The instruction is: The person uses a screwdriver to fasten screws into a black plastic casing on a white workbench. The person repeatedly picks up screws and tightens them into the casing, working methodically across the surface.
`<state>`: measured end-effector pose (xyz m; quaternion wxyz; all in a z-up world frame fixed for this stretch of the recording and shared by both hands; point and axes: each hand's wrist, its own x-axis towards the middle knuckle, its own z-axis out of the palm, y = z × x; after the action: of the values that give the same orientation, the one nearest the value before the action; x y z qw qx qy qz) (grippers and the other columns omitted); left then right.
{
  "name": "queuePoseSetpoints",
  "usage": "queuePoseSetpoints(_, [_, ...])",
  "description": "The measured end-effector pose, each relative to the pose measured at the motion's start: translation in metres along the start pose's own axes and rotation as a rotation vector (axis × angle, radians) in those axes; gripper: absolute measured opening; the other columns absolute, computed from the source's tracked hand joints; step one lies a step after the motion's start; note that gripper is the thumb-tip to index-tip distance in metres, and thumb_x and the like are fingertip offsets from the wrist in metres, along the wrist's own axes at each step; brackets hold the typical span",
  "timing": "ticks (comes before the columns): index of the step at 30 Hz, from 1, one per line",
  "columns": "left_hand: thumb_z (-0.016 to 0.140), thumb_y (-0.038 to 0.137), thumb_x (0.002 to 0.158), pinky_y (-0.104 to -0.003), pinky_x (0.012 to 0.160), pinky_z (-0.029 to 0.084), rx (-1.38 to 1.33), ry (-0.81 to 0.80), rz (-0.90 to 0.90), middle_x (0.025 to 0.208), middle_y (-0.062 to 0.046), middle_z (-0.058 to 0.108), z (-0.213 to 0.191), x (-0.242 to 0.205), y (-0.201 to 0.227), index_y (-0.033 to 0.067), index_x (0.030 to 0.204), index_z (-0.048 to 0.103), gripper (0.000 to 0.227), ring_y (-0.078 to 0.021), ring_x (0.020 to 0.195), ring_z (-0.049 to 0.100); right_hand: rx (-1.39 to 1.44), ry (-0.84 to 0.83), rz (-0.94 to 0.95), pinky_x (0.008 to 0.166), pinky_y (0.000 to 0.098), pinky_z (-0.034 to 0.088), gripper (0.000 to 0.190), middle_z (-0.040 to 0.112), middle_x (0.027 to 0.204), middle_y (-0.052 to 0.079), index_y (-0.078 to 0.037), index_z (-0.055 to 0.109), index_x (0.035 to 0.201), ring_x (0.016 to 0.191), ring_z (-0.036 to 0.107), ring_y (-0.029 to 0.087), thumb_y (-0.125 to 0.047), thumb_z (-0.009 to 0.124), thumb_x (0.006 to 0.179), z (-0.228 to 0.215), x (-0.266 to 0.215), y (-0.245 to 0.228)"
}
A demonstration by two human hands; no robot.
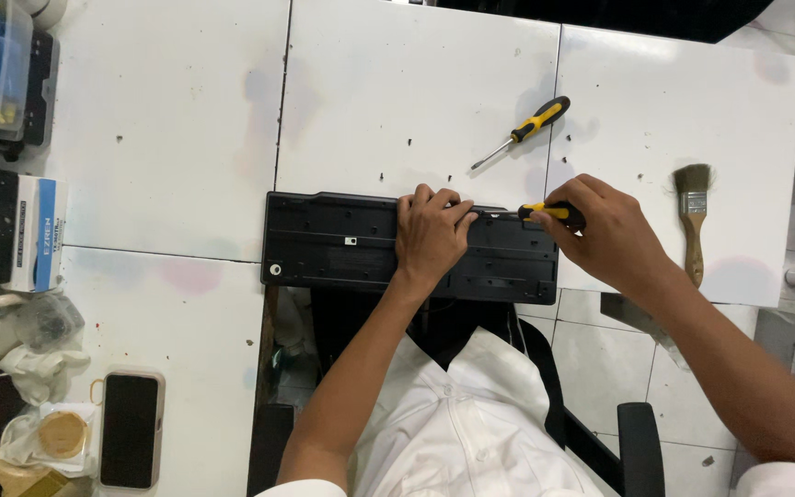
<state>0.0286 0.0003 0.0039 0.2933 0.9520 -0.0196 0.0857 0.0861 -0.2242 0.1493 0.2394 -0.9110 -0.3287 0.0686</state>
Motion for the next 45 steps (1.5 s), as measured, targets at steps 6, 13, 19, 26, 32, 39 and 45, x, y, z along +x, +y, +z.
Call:
queuePoseSetpoints(6, [0.072,0.034,0.101,-0.043,0.098,0.046,-0.011,0.018,0.010,0.101,0.000,0.072,-0.007,-0.001,0.002,0.0214,0.109,0.085,0.020,-0.0191,0.099,0.058,-0.040,-0.025,-0.007,0.055,0.0399,0.063,0.017,0.067,0.091,0.021,0.004,0.071,0.110,0.066,0.074,0.033,-0.008,0.079,0.101,-0.002,0.001,-0.008])
queuePoseSetpoints(13, [0.072,0.034,0.100,-0.043,0.096,0.045,-0.036,0.026,-0.001,0.100,0.000,0.072,-0.002,-0.002,-0.001,0.0217,0.107,0.085,0.020,-0.0193,0.097,0.058,-0.040,-0.030,0.031,0.058,0.0421,0.065,0.017,0.068,0.094,0.023,0.005,0.071,0.111,0.070,0.075,0.036,-0.007,0.079,0.101,-0.004,0.003,-0.016])
queuePoseSetpoints(19, [0.071,0.035,0.101,-0.043,0.097,0.046,-0.028,0.046,0.013,0.099,-0.001,0.071,-0.003,-0.003,0.000,0.0214,0.108,0.085,0.021,-0.0190,0.095,0.057,-0.058,-0.052,0.023,0.063,0.0425,0.067,0.020,0.068,0.096,0.025,0.005,0.072,0.112,0.072,0.076,0.038,-0.008,0.080,0.099,0.000,0.003,-0.013])
queuePoseSetpoints(26, [0.073,0.034,0.099,-0.044,0.096,0.046,-0.028,0.059,0.020,0.094,0.000,0.067,-0.001,-0.002,-0.001,0.0211,0.106,0.085,0.020,-0.0196,0.094,0.057,-0.057,-0.025,0.015,0.063,0.0434,0.067,0.021,0.069,0.096,0.025,0.005,0.071,0.113,0.073,0.076,0.039,-0.009,0.080,0.101,0.000,0.005,-0.009])
queuePoseSetpoints(32, [0.073,0.036,0.098,-0.045,0.097,0.046,-0.024,0.047,0.013,0.092,0.000,0.064,0.004,-0.003,-0.002,0.0215,0.105,0.085,0.020,-0.0198,0.094,0.057,-0.071,-0.092,0.024,0.072,0.0477,0.068,0.023,0.069,0.101,0.027,0.006,0.072,0.114,0.083,0.078,0.044,-0.001,0.082,0.094,-0.006,0.008,-0.022])
queuePoseSetpoints(39, [0.074,0.035,0.097,-0.044,0.097,0.046,-0.025,0.065,0.008,0.090,0.000,0.062,-0.001,-0.003,-0.001,0.0210,0.104,0.085,0.019,-0.0194,0.093,0.056,-0.144,-0.145,-0.014,0.076,0.0484,0.069,0.023,0.069,0.104,0.025,0.005,0.072,0.113,0.089,0.079,0.043,-0.001,0.080,0.093,-0.005,0.004,-0.028])
queuePoseSetpoints(45, [0.076,0.037,0.094,-0.045,0.095,0.046,-0.039,0.093,0.011,0.089,0.001,0.062,0.007,-0.003,-0.004,0.0214,0.101,0.085,0.019,-0.0203,0.093,0.056,-0.335,-0.159,-0.116,0.068,0.0345,0.068,0.018,0.069,0.099,0.013,-0.007,0.073,0.111,0.082,0.077,0.026,-0.016,0.079,0.096,0.022,-0.020,-0.012])
